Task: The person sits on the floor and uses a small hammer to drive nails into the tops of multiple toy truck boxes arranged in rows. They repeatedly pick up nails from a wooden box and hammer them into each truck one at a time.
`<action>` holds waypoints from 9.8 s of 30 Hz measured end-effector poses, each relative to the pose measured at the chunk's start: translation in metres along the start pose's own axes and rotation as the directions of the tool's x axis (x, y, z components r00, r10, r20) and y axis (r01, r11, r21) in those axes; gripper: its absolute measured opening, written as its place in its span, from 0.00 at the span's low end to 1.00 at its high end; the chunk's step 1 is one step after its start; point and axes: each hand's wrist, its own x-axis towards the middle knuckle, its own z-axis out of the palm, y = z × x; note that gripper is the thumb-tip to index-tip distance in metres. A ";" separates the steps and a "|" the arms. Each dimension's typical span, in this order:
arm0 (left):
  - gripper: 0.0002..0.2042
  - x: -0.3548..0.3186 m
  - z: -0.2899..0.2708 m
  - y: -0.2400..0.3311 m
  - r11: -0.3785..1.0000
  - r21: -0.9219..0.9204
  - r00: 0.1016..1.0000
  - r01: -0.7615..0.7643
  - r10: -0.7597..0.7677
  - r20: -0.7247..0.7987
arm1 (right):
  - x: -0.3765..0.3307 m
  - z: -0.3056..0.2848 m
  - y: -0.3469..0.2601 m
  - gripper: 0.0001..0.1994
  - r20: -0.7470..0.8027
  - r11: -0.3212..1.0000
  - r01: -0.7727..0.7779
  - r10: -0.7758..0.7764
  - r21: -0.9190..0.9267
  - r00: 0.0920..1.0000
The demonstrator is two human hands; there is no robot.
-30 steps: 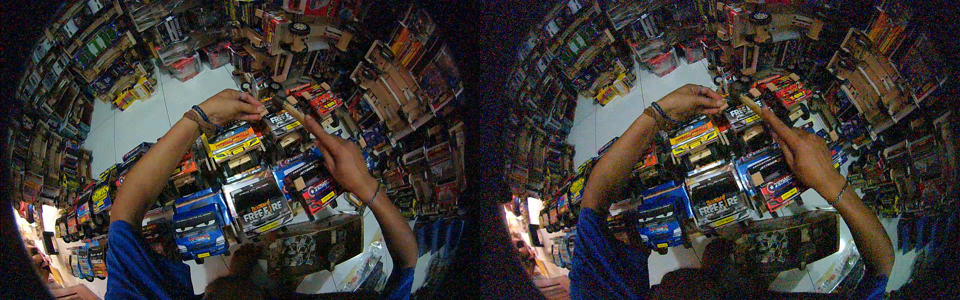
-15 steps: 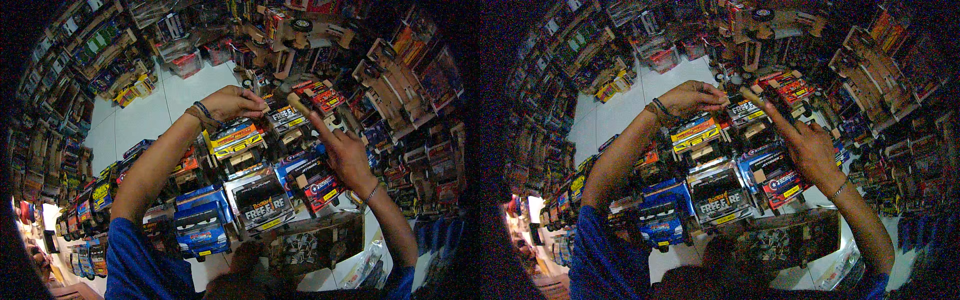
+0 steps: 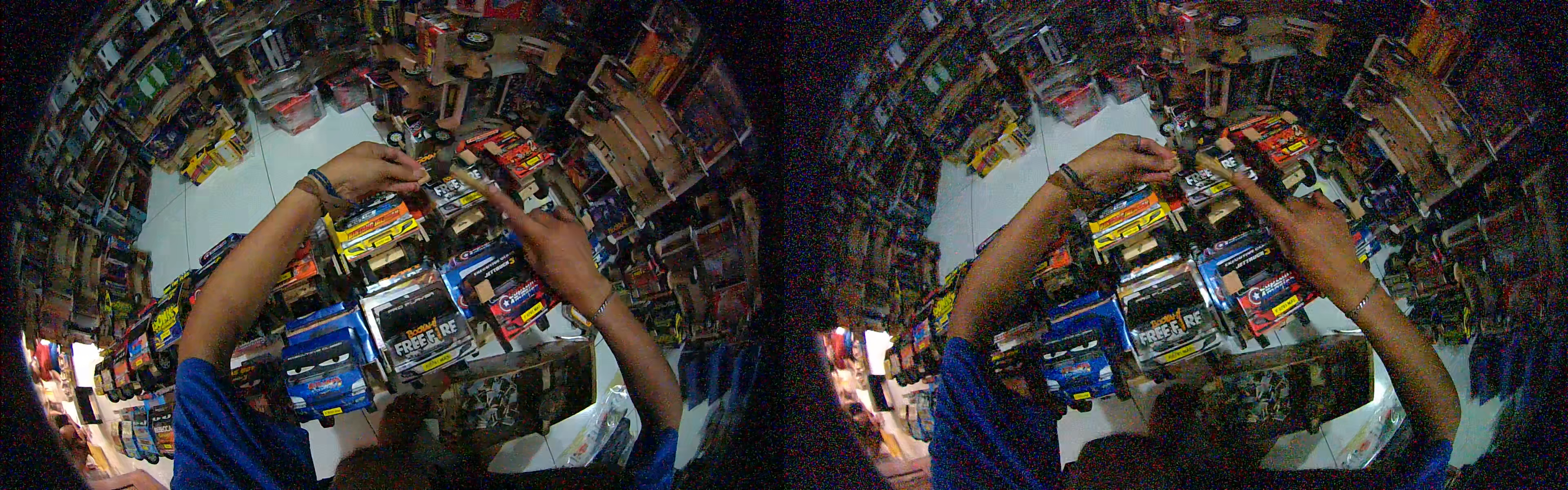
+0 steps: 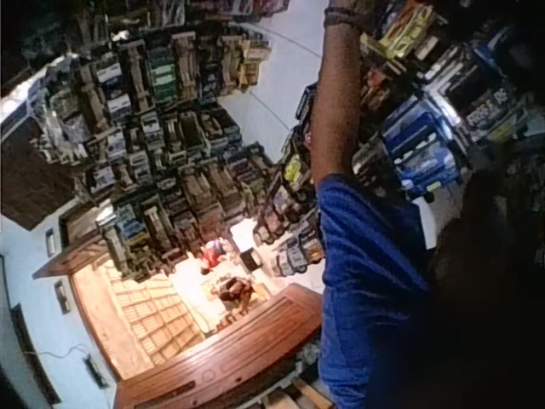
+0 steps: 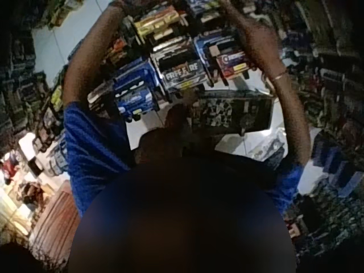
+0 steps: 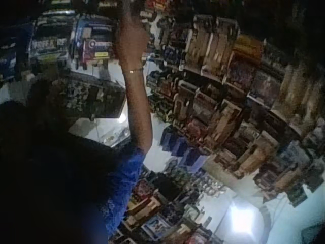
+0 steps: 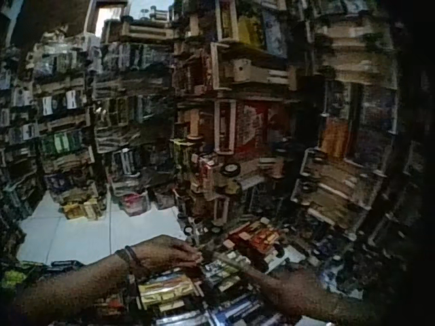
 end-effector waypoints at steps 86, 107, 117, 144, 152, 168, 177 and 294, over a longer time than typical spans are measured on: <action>0.14 -0.152 0.148 0.029 0.907 0.421 0.998 0.036 -0.051 0.025 | -0.267 -0.032 0.050 0.07 -0.065 0.516 -0.528 0.754 0.675 0.654; 0.16 -0.112 0.119 -0.036 0.923 0.381 0.988 0.048 -0.099 0.115 | -0.147 -0.077 -0.057 0.15 0.418 0.531 -0.552 0.360 0.643 0.834; 0.12 -0.111 0.121 -0.040 0.954 0.300 0.996 0.006 -0.031 0.081 | -0.136 -0.072 -0.070 0.27 0.422 0.724 -0.324 0.050 0.609 0.905; 0.11 -0.108 0.116 -0.040 0.897 0.441 0.992 -0.033 -0.026 0.127 | -0.147 -0.041 -0.089 0.38 0.228 0.742 -0.195 0.058 0.641 0.972; 0.10 -0.107 0.115 -0.042 0.892 0.450 0.992 -0.028 -0.032 0.124 | -0.158 -0.031 -0.093 0.45 0.334 0.800 -0.228 0.037 0.556 0.942; 0.11 -0.107 0.117 -0.047 0.920 0.378 0.991 -0.106 0.069 0.111 | -0.173 -0.017 -0.094 0.41 0.161 0.903 -0.113 0.050 0.415 0.986; 0.10 -0.108 0.115 -0.041 0.907 0.420 0.990 -0.044 -0.016 0.138 | -0.168 -0.018 -0.095 0.44 0.190 0.913 -0.095 0.019 0.397 0.982; 0.15 -0.197 0.098 -0.038 0.979 0.110 0.984 0.170 -0.163 -0.070 | -0.249 -0.049 -0.002 0.15 0.578 -0.472 -0.396 0.344 0.788 0.740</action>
